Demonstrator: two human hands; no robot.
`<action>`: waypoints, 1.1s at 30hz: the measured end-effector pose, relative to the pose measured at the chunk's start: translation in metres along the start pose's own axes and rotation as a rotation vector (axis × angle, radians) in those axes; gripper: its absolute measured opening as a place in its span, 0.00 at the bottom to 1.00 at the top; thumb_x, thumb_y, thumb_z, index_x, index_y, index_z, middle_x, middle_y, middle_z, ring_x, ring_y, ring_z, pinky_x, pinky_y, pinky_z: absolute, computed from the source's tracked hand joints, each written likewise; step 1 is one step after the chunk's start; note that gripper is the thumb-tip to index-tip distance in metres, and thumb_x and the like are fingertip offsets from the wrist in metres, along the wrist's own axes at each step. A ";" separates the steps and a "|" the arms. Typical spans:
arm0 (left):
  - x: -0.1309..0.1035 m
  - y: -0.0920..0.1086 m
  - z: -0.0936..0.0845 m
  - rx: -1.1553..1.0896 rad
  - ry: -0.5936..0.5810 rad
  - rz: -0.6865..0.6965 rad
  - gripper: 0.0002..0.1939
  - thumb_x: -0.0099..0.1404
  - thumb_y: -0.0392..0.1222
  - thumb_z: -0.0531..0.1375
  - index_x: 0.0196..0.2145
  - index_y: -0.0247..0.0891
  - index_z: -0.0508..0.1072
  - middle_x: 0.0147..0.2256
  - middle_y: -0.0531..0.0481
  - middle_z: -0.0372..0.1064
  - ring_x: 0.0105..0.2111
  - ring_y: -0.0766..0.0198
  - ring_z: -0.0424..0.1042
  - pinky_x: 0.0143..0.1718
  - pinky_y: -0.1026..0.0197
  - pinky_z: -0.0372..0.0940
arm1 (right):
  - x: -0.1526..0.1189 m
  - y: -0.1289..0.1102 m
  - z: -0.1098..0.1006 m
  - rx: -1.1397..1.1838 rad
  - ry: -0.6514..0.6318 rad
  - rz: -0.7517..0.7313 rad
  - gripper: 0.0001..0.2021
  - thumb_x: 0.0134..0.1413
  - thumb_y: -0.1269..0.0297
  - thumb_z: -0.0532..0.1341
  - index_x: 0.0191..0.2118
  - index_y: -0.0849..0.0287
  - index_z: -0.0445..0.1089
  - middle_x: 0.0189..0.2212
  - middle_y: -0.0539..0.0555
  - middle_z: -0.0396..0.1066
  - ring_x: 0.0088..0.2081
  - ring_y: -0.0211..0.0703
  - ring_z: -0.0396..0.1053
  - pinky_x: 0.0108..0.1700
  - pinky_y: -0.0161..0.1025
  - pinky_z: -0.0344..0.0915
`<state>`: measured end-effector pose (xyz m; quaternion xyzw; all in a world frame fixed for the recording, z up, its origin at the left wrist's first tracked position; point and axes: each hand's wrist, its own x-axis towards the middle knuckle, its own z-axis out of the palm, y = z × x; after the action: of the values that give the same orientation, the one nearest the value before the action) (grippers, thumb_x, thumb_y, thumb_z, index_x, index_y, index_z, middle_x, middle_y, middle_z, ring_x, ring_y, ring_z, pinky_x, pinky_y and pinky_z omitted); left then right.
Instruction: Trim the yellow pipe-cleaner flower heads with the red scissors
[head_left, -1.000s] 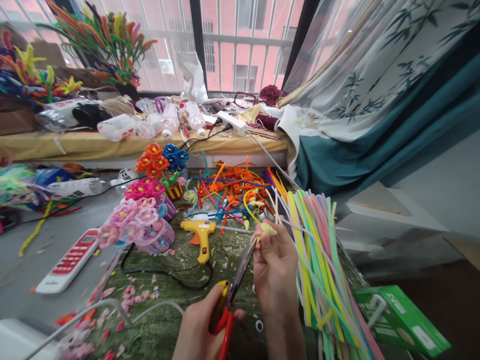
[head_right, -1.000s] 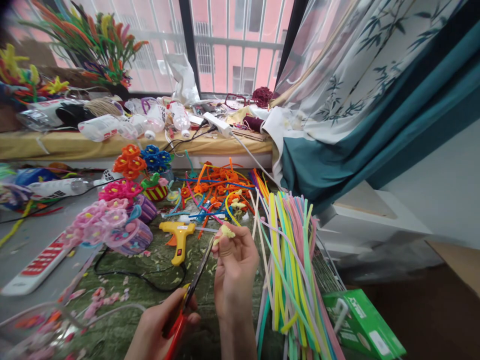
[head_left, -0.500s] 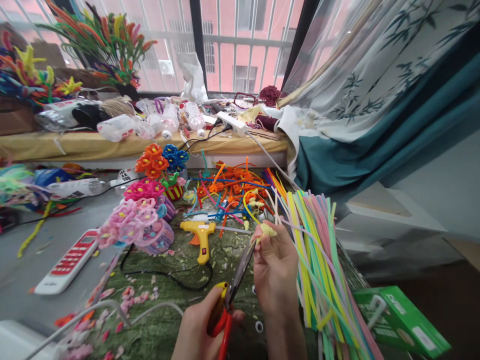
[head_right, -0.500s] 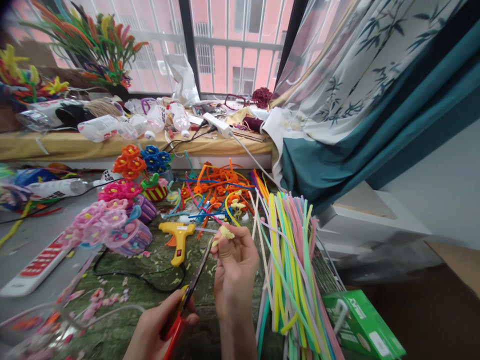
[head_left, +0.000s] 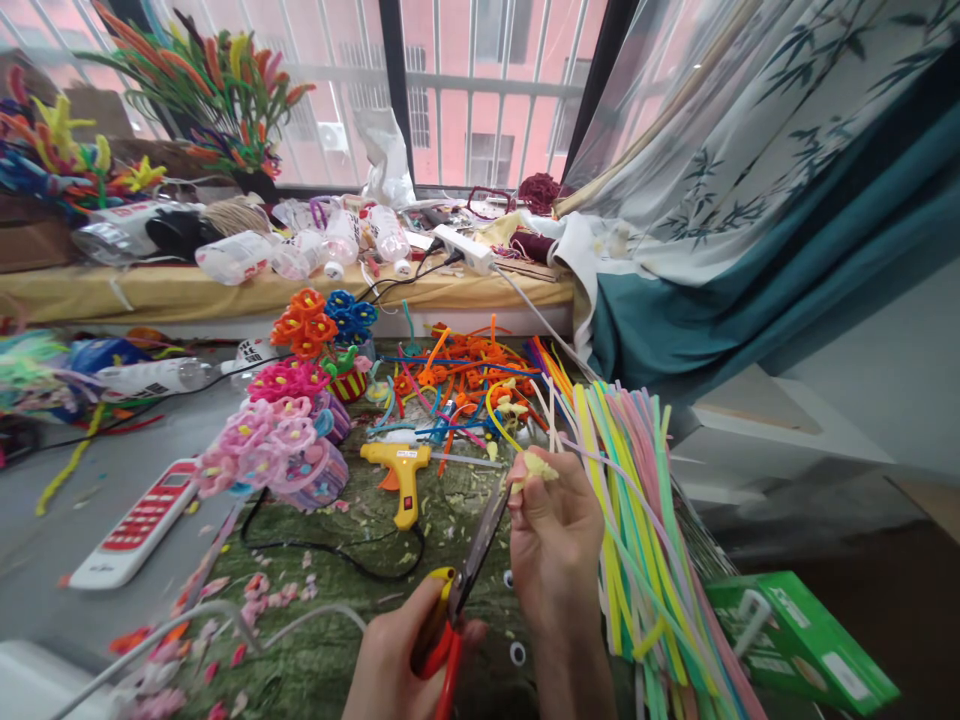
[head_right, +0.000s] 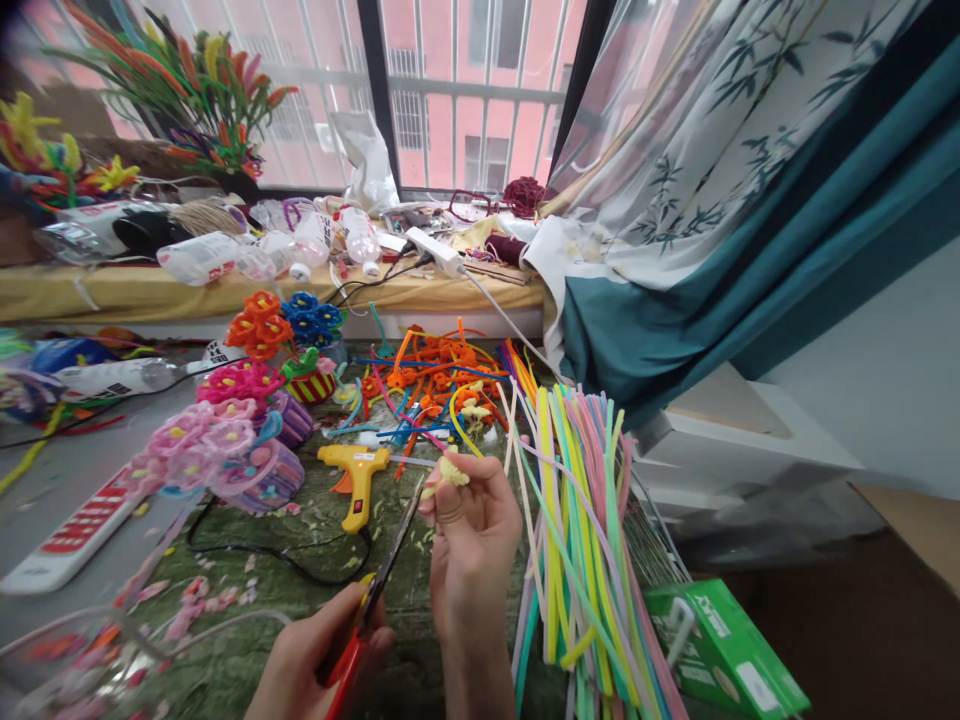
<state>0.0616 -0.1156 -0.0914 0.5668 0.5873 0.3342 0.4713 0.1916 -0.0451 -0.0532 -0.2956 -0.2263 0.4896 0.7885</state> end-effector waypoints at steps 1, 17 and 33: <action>0.000 -0.002 0.001 0.009 0.009 0.006 0.17 0.60 0.54 0.61 0.24 0.39 0.64 0.21 0.62 0.50 0.22 0.70 0.49 0.25 0.68 0.48 | 0.000 0.000 0.000 0.000 -0.002 -0.002 0.08 0.46 0.64 0.74 0.33 0.54 0.77 0.24 0.46 0.72 0.24 0.32 0.66 0.27 0.29 0.64; -0.001 -0.029 0.004 0.087 0.100 0.058 0.09 0.55 0.46 0.59 0.33 0.41 0.72 0.21 0.56 0.67 0.22 0.66 0.66 0.25 0.70 0.61 | -0.005 -0.001 0.000 0.001 0.036 0.028 0.09 0.43 0.65 0.76 0.32 0.55 0.78 0.25 0.47 0.74 0.25 0.32 0.68 0.27 0.28 0.66; -0.001 -0.023 0.003 0.080 0.115 0.060 0.07 0.53 0.41 0.59 0.31 0.40 0.72 0.21 0.60 0.65 0.20 0.70 0.61 0.23 0.70 0.55 | -0.006 -0.001 -0.001 -0.018 0.025 0.041 0.10 0.44 0.63 0.75 0.32 0.55 0.77 0.25 0.47 0.73 0.26 0.33 0.67 0.27 0.30 0.64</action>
<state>0.0559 -0.1198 -0.1133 0.5823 0.6090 0.3566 0.4036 0.1906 -0.0508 -0.0534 -0.3133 -0.2150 0.4997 0.7784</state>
